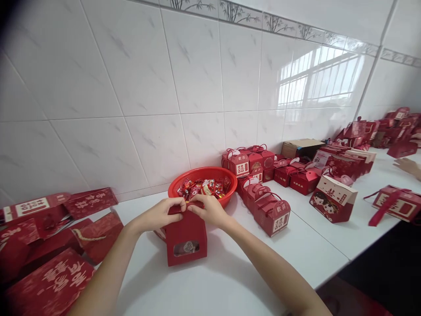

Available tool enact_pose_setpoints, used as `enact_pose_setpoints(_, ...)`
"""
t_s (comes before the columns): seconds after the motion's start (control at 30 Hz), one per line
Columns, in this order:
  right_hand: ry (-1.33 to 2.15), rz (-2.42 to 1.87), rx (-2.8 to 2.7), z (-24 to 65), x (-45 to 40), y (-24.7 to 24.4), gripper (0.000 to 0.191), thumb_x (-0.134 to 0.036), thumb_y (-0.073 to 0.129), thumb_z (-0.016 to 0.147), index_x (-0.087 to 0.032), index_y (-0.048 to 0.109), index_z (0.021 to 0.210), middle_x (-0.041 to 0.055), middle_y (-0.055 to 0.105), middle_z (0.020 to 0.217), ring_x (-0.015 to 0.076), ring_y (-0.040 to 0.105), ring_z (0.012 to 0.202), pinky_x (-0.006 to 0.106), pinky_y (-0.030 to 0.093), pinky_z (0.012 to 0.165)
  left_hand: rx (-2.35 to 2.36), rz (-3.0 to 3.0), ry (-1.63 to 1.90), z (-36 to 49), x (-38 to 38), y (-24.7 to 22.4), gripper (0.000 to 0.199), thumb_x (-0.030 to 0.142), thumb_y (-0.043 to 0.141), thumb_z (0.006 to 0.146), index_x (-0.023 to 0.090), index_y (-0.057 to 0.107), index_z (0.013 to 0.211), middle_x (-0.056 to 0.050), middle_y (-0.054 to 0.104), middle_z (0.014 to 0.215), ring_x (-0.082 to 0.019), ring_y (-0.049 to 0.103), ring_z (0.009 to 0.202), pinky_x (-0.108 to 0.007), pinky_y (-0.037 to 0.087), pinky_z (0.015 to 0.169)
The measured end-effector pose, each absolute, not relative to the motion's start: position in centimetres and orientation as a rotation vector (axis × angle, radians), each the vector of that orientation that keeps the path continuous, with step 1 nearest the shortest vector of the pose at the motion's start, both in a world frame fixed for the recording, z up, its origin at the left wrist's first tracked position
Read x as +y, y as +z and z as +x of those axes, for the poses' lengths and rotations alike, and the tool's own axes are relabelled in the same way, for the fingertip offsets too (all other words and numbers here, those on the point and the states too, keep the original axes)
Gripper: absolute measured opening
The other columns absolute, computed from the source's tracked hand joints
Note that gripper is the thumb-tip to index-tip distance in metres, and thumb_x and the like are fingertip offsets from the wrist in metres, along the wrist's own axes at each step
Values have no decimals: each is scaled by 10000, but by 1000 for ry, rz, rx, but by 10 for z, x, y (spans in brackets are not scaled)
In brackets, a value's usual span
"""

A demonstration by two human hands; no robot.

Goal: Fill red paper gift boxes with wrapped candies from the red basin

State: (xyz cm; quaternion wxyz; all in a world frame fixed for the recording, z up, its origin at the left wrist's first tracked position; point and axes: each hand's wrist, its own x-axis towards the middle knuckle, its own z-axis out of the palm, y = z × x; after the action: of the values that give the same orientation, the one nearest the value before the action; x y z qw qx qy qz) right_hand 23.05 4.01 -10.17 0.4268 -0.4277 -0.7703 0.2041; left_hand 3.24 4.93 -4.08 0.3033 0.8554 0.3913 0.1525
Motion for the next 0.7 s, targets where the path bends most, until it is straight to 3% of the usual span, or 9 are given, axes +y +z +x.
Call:
enact_pose_setpoints(0.23,550,-1066,-1670,220,35,-128,176,-346,619,849,-181,632,908,30,660,802,163,539,692,274,399,636,1029,2497,483,33,40,-54,51,227,563,741,207,582,699,-38,636,888,-250,592,919,-414,478,933)
enact_pose_setpoints(0.33,689,-949,-1627,220,28,-131,246,-417,616,841,-171,609,823,16,624,742,151,521,678,260,393,609,1017,2384,529,28,32,-55,109,306,604,783,209,600,732,-46,665,962,-260,605,969,-402,508,904)
enact_pose_setpoints(0.47,766,-865,-1590,230,-2,-120,327,-482,638,844,-166,608,763,8,605,699,142,515,656,254,405,590,889,2078,598,16,25,-52,297,502,624,846,207,616,877,-79,663,1227,-266,627,1051,-356,562,820)
enact_pose_setpoints(0.6,417,-903,-1571,260,-53,-89,236,-430,648,879,-203,678,822,34,652,775,177,565,755,294,461,671,825,1917,746,6,28,-51,411,590,595,875,209,659,1017,-89,691,1221,-276,627,1149,-385,516,985)
enact_pose_setpoints(0.7,24,-944,-1447,304,-87,-64,154,-384,666,878,-239,717,881,37,654,771,183,568,726,309,471,637,862,1857,763,4,30,-50,477,631,598,858,198,692,1034,-101,709,1196,-303,628,1177,-380,543,954)
